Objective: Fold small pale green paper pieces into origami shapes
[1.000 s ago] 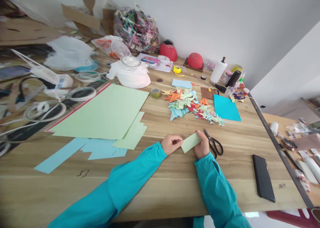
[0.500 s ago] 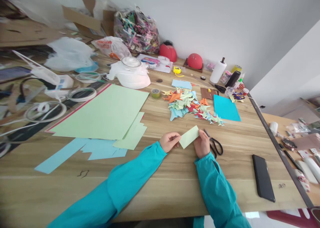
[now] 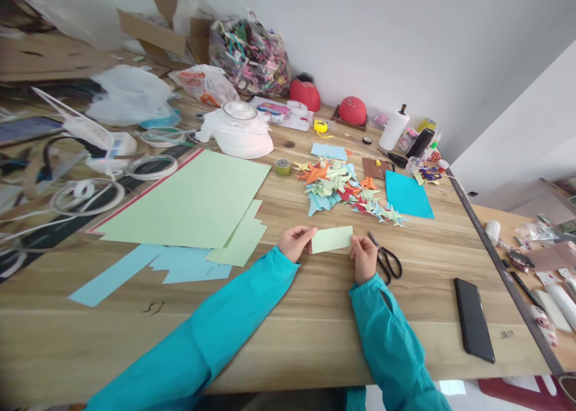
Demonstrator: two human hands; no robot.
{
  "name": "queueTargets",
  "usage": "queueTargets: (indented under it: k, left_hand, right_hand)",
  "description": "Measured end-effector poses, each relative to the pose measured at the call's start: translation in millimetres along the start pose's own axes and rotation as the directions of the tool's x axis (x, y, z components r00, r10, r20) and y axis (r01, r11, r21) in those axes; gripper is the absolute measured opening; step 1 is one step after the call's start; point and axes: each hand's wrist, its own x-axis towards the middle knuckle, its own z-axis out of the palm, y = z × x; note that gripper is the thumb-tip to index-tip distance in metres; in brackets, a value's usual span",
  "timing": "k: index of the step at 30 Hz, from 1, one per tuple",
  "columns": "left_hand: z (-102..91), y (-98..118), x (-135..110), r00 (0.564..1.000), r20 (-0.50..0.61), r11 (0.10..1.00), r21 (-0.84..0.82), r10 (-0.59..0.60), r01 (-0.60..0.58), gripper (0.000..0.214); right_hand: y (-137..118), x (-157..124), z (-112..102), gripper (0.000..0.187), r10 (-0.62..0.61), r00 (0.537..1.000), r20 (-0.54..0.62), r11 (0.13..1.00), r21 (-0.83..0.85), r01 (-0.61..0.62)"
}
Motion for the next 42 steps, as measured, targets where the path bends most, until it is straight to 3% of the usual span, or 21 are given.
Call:
queueTargets:
  k: [5,11,18,21,25,26,28,30,31,33,35,38,42]
  left_hand:
    - [-1.7,-4.8,5.7,0.999,-0.044,0.998,-0.063,-0.020,0.017,0.033]
    - [-2.1,-0.6,1.6,0.999,-0.029,0.998,0.059,0.032,-0.030,0.035]
    - [-0.9,-2.2,5.1,0.999,-0.054,0.999,-0.033,0.003,-0.004,0.034]
    - [1.6,-0.8,7.4,0.996,-0.064,0.986,-0.159,-0.069,0.058,0.038]
    - [3.8,2.4,7.1,0.992,-0.047,0.947,-0.305,-0.117,0.097,0.056]
    - [3.5,2.4,6.9,0.993,-0.054,0.945,-0.317,-0.105,0.082,0.062]
    - [2.0,0.9,6.4,0.996,-0.039,0.949,-0.308,-0.079,0.064,0.070]
    - [0.0,-1.9,5.8,0.998,0.027,0.960,-0.272,-0.064,0.069,0.069]
    - [-0.7,-3.7,5.2,0.996,0.057,0.965,-0.253,-0.063,0.075,0.063]
    - [-0.9,-7.3,3.0,0.993,0.108,0.972,-0.220,-0.053,0.076,0.055]
    - [0.7,-10.6,-0.4,0.988,0.149,0.983,-0.176,-0.036,0.062,0.049]
    - [4.3,-14.0,-5.7,0.979,0.201,0.989,-0.137,-0.034,0.063,0.044]
    - [3.8,-12.9,-7.7,0.980,0.188,0.974,-0.201,-0.065,0.104,0.071]
  right_hand:
    - [-5.2,-4.2,1.7,0.034,-0.122,0.991,0.052,0.952,-0.276,0.132]
    - [-4.5,-7.9,3.4,0.039,-0.251,0.968,0.028,0.845,-0.481,0.233]
    - [-0.9,-7.9,2.5,0.022,-0.351,0.936,0.038,0.815,-0.480,0.325]
    - [-3.2,-13.5,5.0,0.014,-0.483,0.859,0.172,0.661,-0.572,0.486]
    - [-5.3,-23.8,10.1,0.013,-0.573,0.669,0.474,0.409,-0.542,0.734]
    - [-6.2,-26.6,11.6,0.013,-0.573,0.636,0.518,0.375,-0.525,0.765]
    - [-9.0,-32.1,14.4,0.012,-0.552,0.622,0.555,0.375,-0.501,0.780]
    - [-12.2,-36.7,17.1,0.007,-0.481,0.665,0.571,0.473,-0.470,0.745]
    - [-13.2,-38.2,18.5,0.010,-0.437,0.717,0.543,0.558,-0.461,0.690]
    - [-13.3,-38.7,21.2,0.014,-0.355,0.861,0.363,0.763,-0.420,0.492]
    - [-10.8,-35.5,23.2,0.020,-0.227,0.945,0.236,0.910,-0.293,0.292]
    - [-5.9,-27.2,23.3,0.024,-0.028,0.980,0.196,0.991,-0.119,0.052]
    - [-4.3,-19.4,20.0,0.027,0.099,0.989,0.113,0.990,0.088,-0.110]
